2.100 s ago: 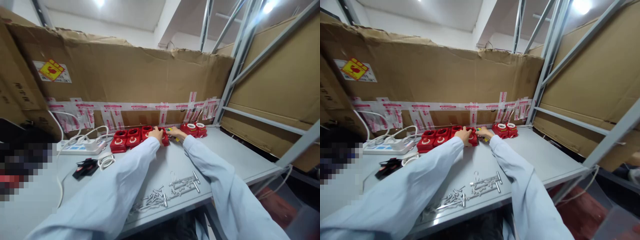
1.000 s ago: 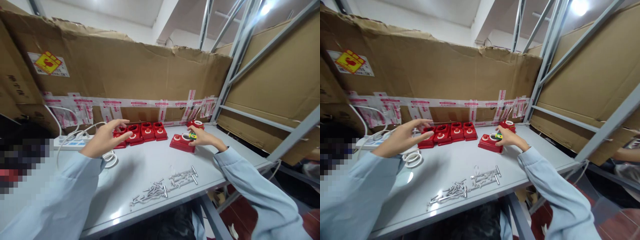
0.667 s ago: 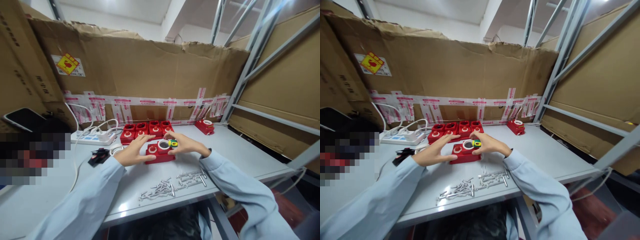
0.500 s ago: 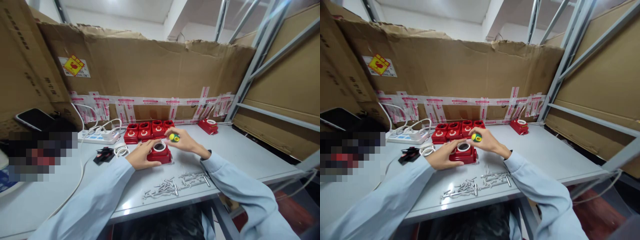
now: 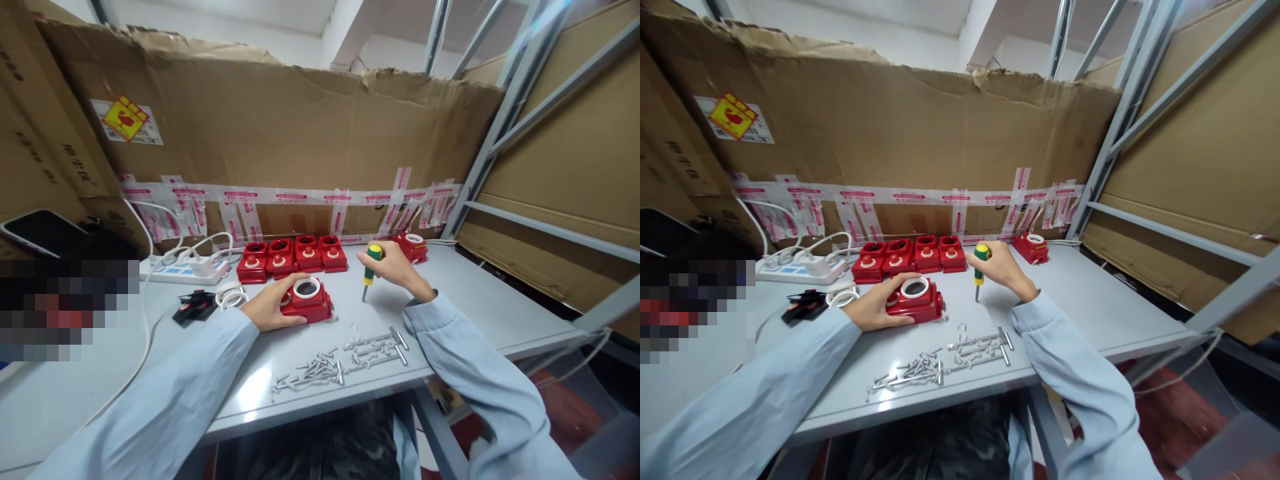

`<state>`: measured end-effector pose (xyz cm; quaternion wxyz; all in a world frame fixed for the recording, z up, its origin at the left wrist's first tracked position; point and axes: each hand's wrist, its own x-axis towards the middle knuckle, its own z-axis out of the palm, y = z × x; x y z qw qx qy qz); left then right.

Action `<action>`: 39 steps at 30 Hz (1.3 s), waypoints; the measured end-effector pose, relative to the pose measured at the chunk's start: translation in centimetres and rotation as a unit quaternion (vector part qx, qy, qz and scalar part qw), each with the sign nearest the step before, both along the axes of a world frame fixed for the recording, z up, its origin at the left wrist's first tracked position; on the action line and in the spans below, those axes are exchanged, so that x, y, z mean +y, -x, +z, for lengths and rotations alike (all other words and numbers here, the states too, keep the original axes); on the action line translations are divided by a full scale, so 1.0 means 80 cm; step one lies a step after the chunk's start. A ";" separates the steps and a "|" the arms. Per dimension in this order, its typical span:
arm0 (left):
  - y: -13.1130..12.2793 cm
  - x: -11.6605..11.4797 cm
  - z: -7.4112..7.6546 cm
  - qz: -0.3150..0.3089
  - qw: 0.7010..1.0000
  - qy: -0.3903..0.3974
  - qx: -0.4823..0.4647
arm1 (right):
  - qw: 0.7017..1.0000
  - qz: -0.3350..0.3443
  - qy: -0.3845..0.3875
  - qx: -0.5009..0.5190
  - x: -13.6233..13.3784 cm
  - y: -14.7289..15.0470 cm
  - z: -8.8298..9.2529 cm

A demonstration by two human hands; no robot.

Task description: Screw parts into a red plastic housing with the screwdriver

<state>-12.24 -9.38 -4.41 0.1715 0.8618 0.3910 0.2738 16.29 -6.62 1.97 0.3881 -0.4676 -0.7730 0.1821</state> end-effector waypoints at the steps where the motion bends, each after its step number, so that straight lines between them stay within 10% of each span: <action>1: 0.000 0.000 -0.001 -0.001 1.000 0.001 -0.003 | 0.999 0.001 0.021 0.028 -0.001 -0.002 0.002; 7: 0.004 0.002 0.001 0.006 1.000 0.014 0.005 | 0.972 0.072 0.200 0.100 0.011 -0.020 -0.004; 18: 0.009 0.002 0.001 0.012 0.999 0.025 0.024 | 0.889 0.237 0.302 -0.247 0.022 -0.040 -0.023; 25: 0.008 -0.003 0.016 0.042 0.998 -0.024 -0.048 | 0.958 0.078 0.270 -0.064 0.014 -0.018 -0.024; 31: 0.000 -0.013 0.021 0.045 0.993 -0.089 -0.069 | 0.922 0.164 0.331 0.120 -0.003 0.026 -0.041; 39: -0.007 -0.017 0.017 0.035 0.987 -0.145 -0.063 | 0.934 0.170 0.301 0.093 -0.020 0.040 -0.043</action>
